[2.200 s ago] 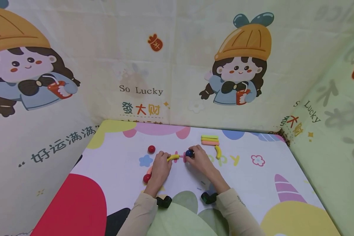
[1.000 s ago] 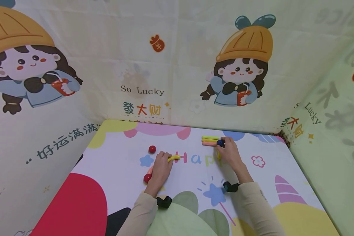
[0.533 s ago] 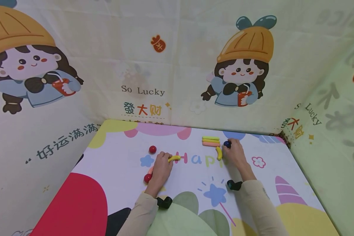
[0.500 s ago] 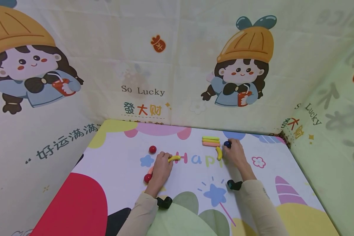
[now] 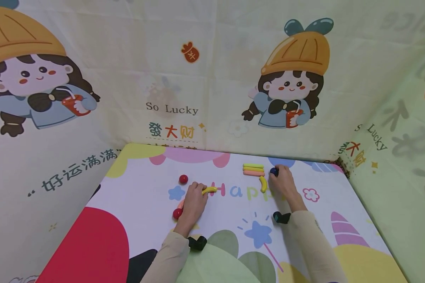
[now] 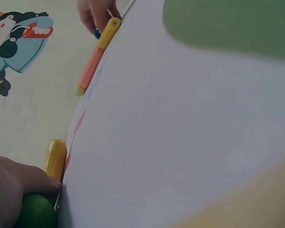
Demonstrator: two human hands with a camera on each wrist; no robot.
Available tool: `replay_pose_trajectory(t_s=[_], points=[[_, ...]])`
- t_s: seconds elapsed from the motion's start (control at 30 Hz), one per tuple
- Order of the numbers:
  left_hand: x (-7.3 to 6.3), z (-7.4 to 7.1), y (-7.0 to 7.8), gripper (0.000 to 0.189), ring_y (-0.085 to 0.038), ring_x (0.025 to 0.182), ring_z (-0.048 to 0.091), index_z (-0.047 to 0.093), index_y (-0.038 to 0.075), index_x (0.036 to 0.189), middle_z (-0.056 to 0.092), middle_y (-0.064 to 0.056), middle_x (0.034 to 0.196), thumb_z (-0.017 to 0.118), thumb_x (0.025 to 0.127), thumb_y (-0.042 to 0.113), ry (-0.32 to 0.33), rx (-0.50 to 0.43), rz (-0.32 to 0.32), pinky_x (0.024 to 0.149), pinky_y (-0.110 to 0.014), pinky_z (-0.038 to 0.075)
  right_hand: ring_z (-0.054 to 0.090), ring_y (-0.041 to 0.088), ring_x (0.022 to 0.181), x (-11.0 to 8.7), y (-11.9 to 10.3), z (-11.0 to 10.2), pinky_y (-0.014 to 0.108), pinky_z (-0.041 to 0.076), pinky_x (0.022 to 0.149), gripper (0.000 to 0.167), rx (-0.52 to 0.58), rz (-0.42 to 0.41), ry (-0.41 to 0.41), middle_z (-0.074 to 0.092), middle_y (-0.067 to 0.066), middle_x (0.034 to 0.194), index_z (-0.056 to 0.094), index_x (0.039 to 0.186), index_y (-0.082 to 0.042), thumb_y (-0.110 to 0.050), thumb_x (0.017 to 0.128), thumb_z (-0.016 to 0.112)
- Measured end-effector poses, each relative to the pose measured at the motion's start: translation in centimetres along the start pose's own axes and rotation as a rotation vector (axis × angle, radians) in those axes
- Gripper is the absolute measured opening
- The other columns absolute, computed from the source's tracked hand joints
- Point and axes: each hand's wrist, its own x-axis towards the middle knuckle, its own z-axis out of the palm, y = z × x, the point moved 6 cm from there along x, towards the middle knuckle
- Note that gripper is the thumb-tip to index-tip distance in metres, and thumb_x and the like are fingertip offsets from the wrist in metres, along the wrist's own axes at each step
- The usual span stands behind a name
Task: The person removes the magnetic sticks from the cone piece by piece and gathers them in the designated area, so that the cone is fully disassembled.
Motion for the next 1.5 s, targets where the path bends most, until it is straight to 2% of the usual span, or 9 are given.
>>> replay_pose_trajectory(t_s=[0.3,0.47,1.2,1.5], points=[[-0.2,-0.3,0.3,0.028,-0.023,0.101,0.06,0.071,0.004,0.114,0.063,-0.011,0.109,0.077,0.088,0.013,0.013,-0.036,0.02,0.089,-0.032,0.059,0.041,0.047,0.132,0.5,-0.1,0.0,0.061,0.036,0.114,0.052,-0.014,-0.02,-0.002,0.038,0.032,0.146,0.04,0.144,0.007,-0.019,0.101,0.054],[-0.1,-0.3,0.3,0.03,-0.022,0.103,0.061,0.07,0.006,0.116,0.063,-0.01,0.111,0.077,0.088,0.013,0.007,-0.015,0.01,0.091,-0.031,0.059,0.043,0.047,0.132,0.5,-0.1,-0.2,0.061,0.037,0.113,0.052,-0.018,-0.032,0.0,0.039,0.033,0.145,0.04,0.143,0.008,-0.019,0.101,0.054],[-0.1,-0.1,0.2,0.029,-0.023,0.104,0.061,0.07,0.006,0.115,0.063,-0.01,0.111,0.076,0.088,0.012,-0.002,-0.032,0.004,0.092,-0.032,0.059,0.042,0.045,0.133,0.2,-0.1,-0.3,0.058,0.038,0.114,0.056,-0.012,-0.011,0.006,0.036,0.03,0.148,0.038,0.147,0.004,-0.021,0.1,0.057],[-0.1,-0.2,0.0,0.029,-0.023,0.102,0.06,0.071,0.005,0.116,0.063,-0.011,0.111,0.076,0.088,0.013,0.006,-0.045,0.009,0.09,-0.032,0.059,0.042,0.046,0.133,-0.6,-1.9,-1.5,0.059,0.037,0.114,0.056,-0.032,-0.113,0.072,0.039,0.031,0.145,0.042,0.144,0.007,-0.021,0.098,0.059]])
